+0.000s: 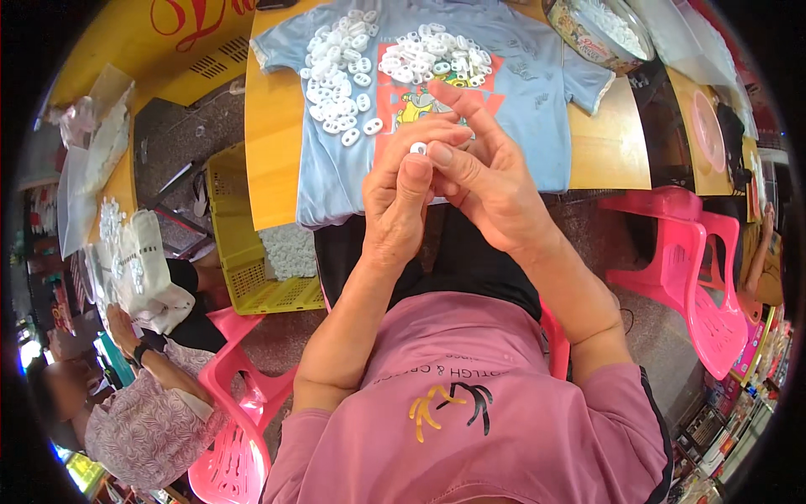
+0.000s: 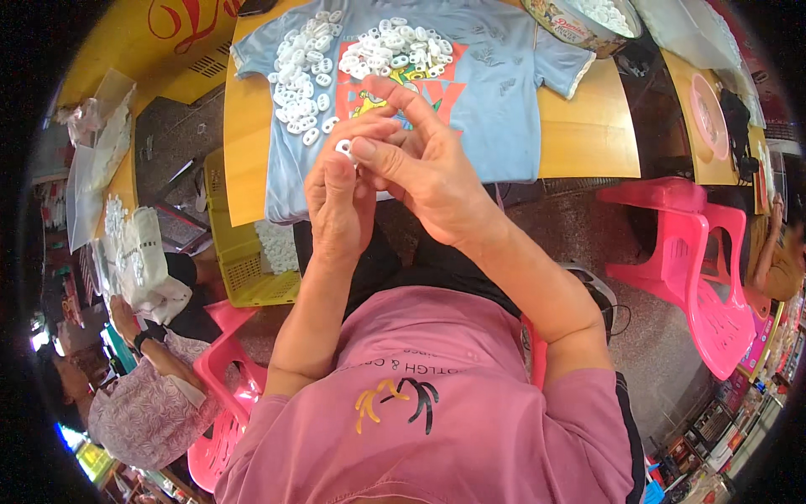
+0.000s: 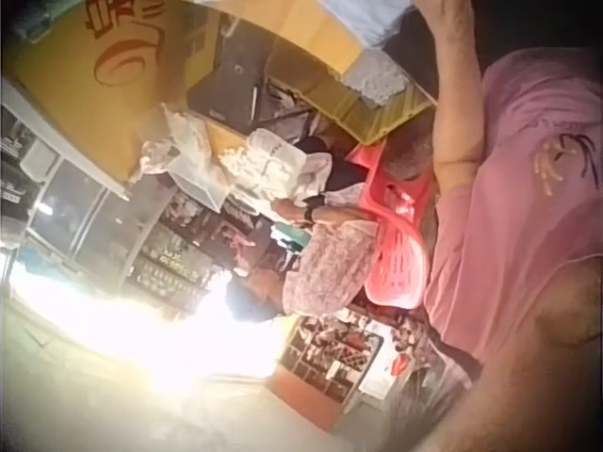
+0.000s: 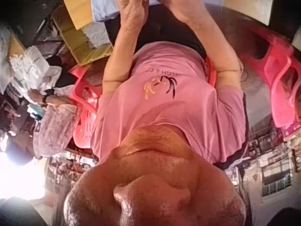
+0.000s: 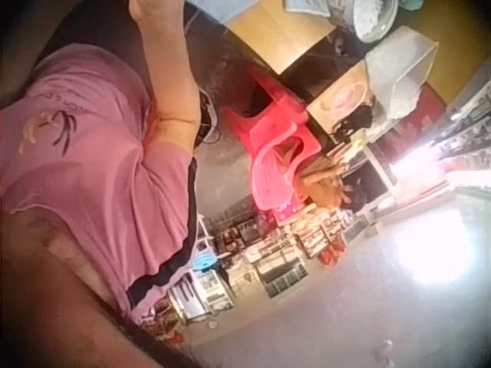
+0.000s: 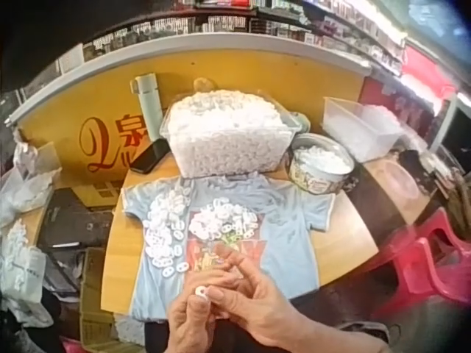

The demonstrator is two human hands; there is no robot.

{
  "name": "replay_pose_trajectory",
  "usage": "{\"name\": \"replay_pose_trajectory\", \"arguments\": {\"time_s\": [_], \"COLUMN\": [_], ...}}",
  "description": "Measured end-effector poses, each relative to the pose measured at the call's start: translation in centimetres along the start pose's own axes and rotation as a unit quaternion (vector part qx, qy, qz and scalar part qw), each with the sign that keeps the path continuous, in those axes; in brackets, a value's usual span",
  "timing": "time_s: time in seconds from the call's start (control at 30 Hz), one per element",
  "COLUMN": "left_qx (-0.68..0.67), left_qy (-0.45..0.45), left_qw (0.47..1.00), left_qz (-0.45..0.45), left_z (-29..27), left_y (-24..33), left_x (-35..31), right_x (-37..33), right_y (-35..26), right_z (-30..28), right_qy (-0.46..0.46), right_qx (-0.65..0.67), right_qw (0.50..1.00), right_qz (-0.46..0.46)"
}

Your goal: Picking and inspecting small white plastic buttons from a pile on a table.

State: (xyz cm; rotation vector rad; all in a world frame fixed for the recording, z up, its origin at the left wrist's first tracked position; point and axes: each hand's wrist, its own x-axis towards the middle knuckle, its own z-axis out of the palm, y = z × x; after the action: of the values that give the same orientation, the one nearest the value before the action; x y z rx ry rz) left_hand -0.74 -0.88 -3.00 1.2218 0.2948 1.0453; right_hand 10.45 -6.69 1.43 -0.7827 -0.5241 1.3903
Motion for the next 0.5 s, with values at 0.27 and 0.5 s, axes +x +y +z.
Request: {"name": "replay_pose_trajectory", "arguments": {"time_s": [0.27, 0.5], "left_qx": [-0.083, -0.069], "left_qy": [0.005, 0.017], "left_qw": [0.996, 0.995], "left_qz": [-0.012, -0.066], "left_z": [0.0, -0.2], "left_y": [0.8, 1.3], "left_x": [-0.3, -0.3], "right_x": [-0.4, -0.2], "right_y": [1.1, 1.6], "right_z": [1.0, 1.2], "right_qy": [0.025, 0.036], "right_qx": [0.024, 0.033], "right_qw": [0.999, 0.998], "right_qz": [-0.036, -0.038]}}
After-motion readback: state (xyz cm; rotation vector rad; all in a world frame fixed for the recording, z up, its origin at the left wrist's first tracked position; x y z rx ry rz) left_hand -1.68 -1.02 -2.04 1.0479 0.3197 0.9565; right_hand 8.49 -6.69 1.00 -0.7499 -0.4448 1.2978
